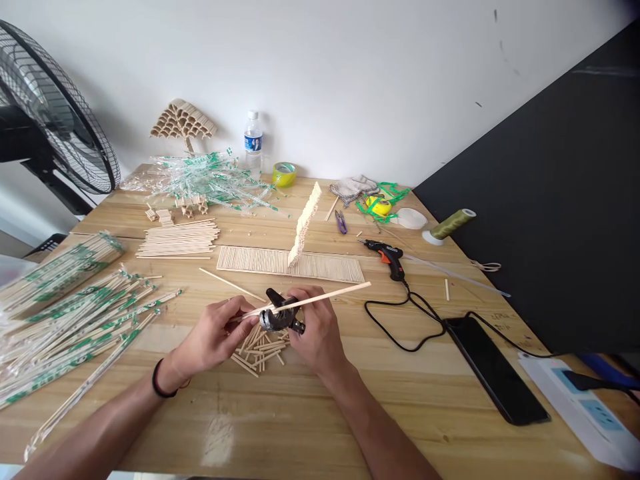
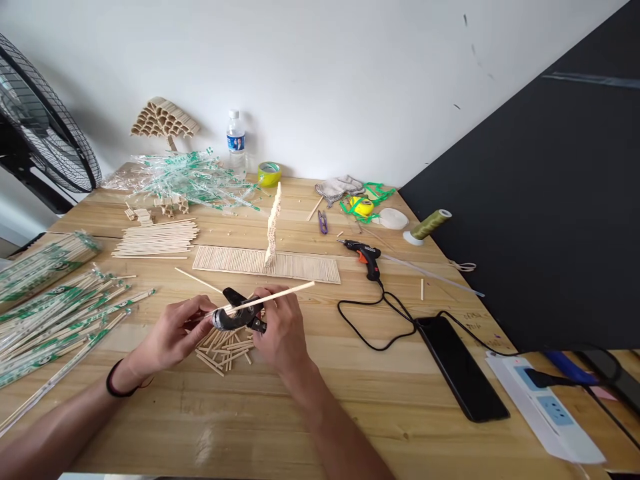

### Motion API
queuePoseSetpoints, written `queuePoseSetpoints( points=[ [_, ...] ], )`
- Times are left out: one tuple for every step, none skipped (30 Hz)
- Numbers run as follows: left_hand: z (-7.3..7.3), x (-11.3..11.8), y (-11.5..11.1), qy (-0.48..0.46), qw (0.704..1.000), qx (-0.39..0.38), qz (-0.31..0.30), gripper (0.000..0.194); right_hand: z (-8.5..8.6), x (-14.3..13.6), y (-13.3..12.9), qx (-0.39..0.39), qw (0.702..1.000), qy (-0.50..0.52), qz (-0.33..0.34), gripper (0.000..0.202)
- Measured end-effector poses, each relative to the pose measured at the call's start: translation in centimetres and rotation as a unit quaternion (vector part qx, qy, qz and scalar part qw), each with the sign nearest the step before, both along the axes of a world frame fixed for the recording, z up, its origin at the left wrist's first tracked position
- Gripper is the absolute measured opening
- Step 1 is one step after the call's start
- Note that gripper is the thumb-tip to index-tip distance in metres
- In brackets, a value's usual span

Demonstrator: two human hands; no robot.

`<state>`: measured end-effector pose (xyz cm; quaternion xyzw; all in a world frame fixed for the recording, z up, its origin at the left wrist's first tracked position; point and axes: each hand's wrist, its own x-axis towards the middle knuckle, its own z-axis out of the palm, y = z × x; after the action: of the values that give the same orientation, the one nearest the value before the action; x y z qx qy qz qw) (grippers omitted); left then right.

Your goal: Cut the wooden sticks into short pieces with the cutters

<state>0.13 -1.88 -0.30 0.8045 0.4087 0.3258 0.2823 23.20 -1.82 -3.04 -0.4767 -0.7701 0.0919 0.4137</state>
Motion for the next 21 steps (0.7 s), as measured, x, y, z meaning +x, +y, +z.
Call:
queuePoseSetpoints(
  points=[
    [0.1, 0.05, -0.01, 0.0, 1.0, 0.001, 0.0, 0.022, -0.04, -0.02, -0.03, 0.001, 1.0, -0.003, -0.008, 0.046],
    [0.23, 0.11, -0.04, 0.001, 1.0, 0.002, -0.001, 0.022, -0.08, -0.03, -0.06, 0.001, 1.0, -0.007, -0.016, 0.046],
    [0.35, 0.18, -0.08, 0.002, 1.0, 0.004, -0.001, 0.022, -0.12, -0.04, -0.1, 0.001, 1.0, -0.01, -0.022, 0.046],
    [0.47, 0.26, -0.13, 0.003, 1.0, 0.006, 0.001, 0.021, -0.16, -0.06, -0.13, 0.0, 1.0, -0.015, -0.026, 0.046],
    [0.58, 0.33, -0.19, 0.004, 1.0, 0.01, 0.004, 0.021, -0.19, -0.07, -0.16, -0.002, 0.999, -0.019, -0.03, 0.045],
    [0.65, 0.4, -0.24, 0.004, 1.0, 0.014, 0.007, 0.021, -0.22, -0.07, -0.19, -0.002, 0.999, -0.025, -0.035, 0.045],
    [0.69, 0.46, -0.29, 0.002, 1.0, 0.017, 0.01, 0.022, -0.26, -0.07, -0.2, -0.001, 0.999, -0.032, -0.039, 0.044],
    [0.69, 0.5, -0.32, -0.001, 1.0, 0.018, 0.012, 0.022, -0.29, -0.07, -0.22, 0.0, 0.998, -0.04, -0.043, 0.042],
    [0.65, 0.53, -0.34, -0.005, 1.0, 0.016, 0.013, 0.023, -0.32, -0.07, -0.23, 0.0, 0.998, -0.05, -0.049, 0.04],
    [0.59, 0.55, -0.35, -0.009, 1.0, 0.011, 0.013, 0.023, -0.34, -0.06, -0.23, 0.0, 0.997, -0.06, -0.054, 0.038],
    [0.5, 0.57, -0.35, -0.013, 1.0, 0.005, 0.013, 0.024, -0.35, -0.06, -0.24, -0.001, 0.996, -0.069, -0.059, 0.037],
    [0.4, 0.59, -0.34, -0.017, 1.0, -0.002, 0.015, 0.024, -0.35, -0.06, -0.25, -0.002, 0.995, -0.077, -0.064, 0.035],
    [0.31, 0.63, -0.34, -0.02, 1.0, -0.009, 0.018, 0.025, -0.34, -0.06, -0.27, -0.004, 0.994, -0.083, -0.068, 0.032],
    [0.25, 0.68, -0.33, -0.024, 0.999, -0.018, 0.021, 0.026, -0.31, -0.06, -0.29, -0.006, 0.994, -0.088, -0.071, 0.029],
    [0.22, 0.74, -0.31, -0.029, 0.999, -0.026, 0.025, 0.027, -0.27, -0.04, -0.31, -0.01, 0.993, -0.091, -0.075, 0.026],
    [0.23, 0.81, -0.29, -0.034, 0.998, -0.036, 0.027, 0.027, -0.23, -0.02, -0.33, -0.017, 0.993, -0.093, -0.078, 0.023],
    [0.28, 0.86, -0.24, -0.039, 0.998, -0.046, 0.027, 0.027, -0.19, 0.03, -0.34, -0.026, 0.992, -0.094, -0.081, 0.019],
    [0.37, 0.87, -0.16, -0.042, 0.997, -0.056, 0.024, 0.028, -0.15, 0.11, -0.35, -0.036, 0.991, -0.094, -0.086, 0.017],
    [0.48, 0.81, -0.02, -0.042, 0.997, -0.064, 0.021, 0.029, -0.11, 0.21, -0.35, -0.045, 0.991, -0.093, -0.091, 0.016],
    [0.61, 0.67, 0.18, -0.039, 0.997, -0.069, 0.02, 0.031, -0.08, 0.33, -0.34, -0.054, 0.99, -0.091, -0.097, 0.016],
    [0.71, 0.44, 0.45, -0.032, 0.997, -0.071, 0.024, 0.032, -0.06, 0.46, -0.31, -0.062, 0.989, -0.088, -0.104, 0.015]
  ],
)
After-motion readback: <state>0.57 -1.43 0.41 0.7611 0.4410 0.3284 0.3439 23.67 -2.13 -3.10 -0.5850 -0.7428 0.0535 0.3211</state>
